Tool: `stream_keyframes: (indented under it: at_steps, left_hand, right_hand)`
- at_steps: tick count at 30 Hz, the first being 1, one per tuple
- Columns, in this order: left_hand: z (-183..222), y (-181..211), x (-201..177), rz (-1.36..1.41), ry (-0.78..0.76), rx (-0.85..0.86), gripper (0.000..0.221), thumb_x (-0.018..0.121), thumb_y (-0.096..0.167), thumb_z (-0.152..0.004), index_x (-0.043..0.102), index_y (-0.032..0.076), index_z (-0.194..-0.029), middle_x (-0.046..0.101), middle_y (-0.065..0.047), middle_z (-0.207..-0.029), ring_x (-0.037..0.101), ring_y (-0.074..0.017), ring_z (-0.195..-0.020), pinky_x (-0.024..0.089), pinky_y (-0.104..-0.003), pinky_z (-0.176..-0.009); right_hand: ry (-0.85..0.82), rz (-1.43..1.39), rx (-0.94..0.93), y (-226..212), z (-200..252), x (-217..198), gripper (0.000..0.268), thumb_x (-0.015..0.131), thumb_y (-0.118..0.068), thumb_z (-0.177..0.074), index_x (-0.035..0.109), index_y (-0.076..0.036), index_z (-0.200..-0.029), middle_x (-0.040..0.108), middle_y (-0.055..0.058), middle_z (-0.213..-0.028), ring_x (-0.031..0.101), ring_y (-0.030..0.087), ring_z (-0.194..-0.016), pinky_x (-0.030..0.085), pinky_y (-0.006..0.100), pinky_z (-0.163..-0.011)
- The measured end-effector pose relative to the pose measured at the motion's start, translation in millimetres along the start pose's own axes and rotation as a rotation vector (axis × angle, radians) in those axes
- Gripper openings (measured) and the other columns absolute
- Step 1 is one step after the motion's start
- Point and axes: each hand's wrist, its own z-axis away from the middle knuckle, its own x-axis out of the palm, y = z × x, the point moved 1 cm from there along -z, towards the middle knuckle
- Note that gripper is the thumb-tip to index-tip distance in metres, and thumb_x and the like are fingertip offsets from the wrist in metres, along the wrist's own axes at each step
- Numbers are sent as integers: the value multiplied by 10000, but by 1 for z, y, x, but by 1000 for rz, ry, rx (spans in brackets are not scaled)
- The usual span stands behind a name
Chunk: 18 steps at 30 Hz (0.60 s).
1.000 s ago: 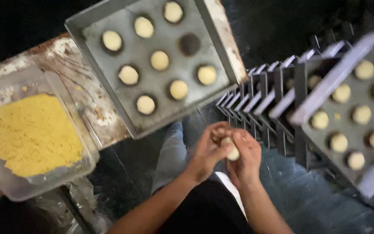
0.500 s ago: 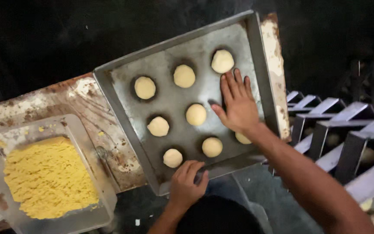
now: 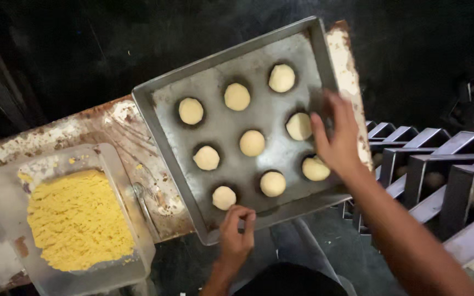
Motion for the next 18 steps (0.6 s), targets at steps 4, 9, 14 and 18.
stream_keyframes:
  at_steps: [4, 9, 14, 18]
  left_hand:
    - [18, 29, 14, 123, 70, 26, 133, 645, 114, -987, 640, -15, -955, 642, -136, -929, 653, -288, -857, 533, -353, -809]
    - [38, 106, 52, 259, 281, 297, 267, 621, 145, -944, 591, -70, -1100, 602, -202, -1056, 611, -325, -942, 498, -362, -835]
    - [102, 108, 82, 199, 333, 283, 222, 714, 166, -983, 640, 13, -839, 604, -97, -782, 603, -213, -653, 481, -298, -630]
    - [142, 79, 63, 484, 33, 96, 253, 828, 206, -920, 687, -1, -885, 671, -67, -827, 619, -143, -719, 513, -286, -642]
  right_hand:
    - [-114, 378, -172, 0, 91, -9, 375, 811, -246, -819, 684, -53, -1114, 675, 217, -1176, 629, 417, -1046, 516, 448, -896]
    - [-90, -479, 243, -26, 182, -14, 377, 771, -210, -843, 623, -22, -1136, 705, 115, -1023, 688, 225, -919, 559, 342, -798]
    - [120, -886, 138, -51, 301, -29, 252, 594, -220, -1108, 610, 5, -997, 607, 15, -983, 550, 104, -897, 457, 276, -816]
    - [-39, -1243, 599, -55, 316, -29, 403, 512, -382, -1120, 590, -69, -879, 606, 18, -816, 569, 135, -738, 476, 305, -661]
